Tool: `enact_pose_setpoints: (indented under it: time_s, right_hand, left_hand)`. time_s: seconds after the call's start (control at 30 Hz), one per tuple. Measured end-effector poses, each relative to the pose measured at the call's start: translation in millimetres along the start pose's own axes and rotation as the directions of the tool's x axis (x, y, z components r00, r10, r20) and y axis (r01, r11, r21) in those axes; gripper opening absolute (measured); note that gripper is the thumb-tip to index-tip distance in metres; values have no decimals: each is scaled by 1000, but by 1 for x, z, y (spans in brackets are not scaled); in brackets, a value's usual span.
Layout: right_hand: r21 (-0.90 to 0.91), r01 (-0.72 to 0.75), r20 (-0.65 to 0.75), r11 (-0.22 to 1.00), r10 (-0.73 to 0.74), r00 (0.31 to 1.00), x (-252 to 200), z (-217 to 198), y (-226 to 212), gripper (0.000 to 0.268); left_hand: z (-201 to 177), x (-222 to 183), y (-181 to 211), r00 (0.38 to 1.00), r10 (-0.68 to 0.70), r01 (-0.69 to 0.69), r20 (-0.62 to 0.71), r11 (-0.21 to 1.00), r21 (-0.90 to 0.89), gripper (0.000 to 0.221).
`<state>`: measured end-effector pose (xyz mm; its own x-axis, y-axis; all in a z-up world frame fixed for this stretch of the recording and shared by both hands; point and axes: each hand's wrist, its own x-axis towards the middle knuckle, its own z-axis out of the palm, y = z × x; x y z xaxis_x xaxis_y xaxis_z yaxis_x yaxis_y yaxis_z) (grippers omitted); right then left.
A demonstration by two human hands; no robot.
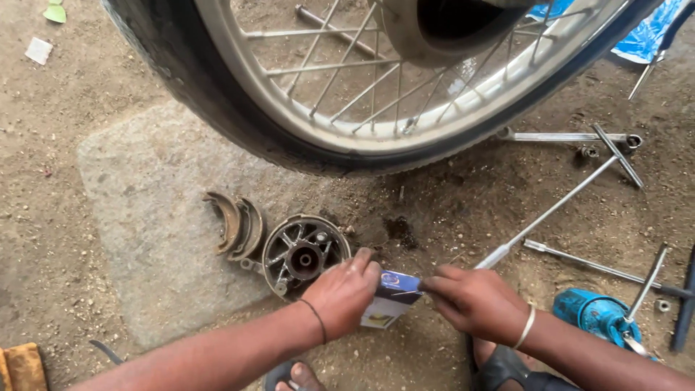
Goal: The person replaces the front brake shoes on a motorcycle. They take new brake shoes out of a box, fit the springs to join the pair, work the shoe assembly into the wheel hub, and use a T-handle wrench on the hub while old shoes and the brake panel lie on the ground.
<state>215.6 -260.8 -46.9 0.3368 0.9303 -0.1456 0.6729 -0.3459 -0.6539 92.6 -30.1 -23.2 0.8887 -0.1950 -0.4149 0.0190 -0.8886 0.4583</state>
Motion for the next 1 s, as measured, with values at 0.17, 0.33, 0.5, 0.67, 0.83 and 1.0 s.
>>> enact_pose_setpoints:
  time_s: [0.17,0.33,0.5,0.67,0.83,1.0]
  right_hand:
    - [-48,-20,10,999,20,1000,-2,3,-2,33]
    - [-99,57,-7,993,-58,998,-4,4,-3,35]
    - [-151,48,56,987,-39,998,-6,10,-14,30]
    - [-192,25,38,981,-18,999,-5,14,-19,36]
    - [-234,-31,46,972,43,998,-2,15,-20,35]
    - [-226,-44,71,973,61,996,1,16,-23,32]
  left_hand:
    - [-4,-8,5,999,32,-32,-20,999,-21,41]
    - [13,-9,-7,998,55,-55,9,997,44,40]
    - [4,-11,-13,997,77,-77,-19,997,27,36]
    - [6,-5,-16,992,113,-111,-54,993,34,41]
    - [10,-3,-20,982,146,-144,-124,989,26,43]
    - [6,-1,-19,987,136,-136,-87,991,9,48]
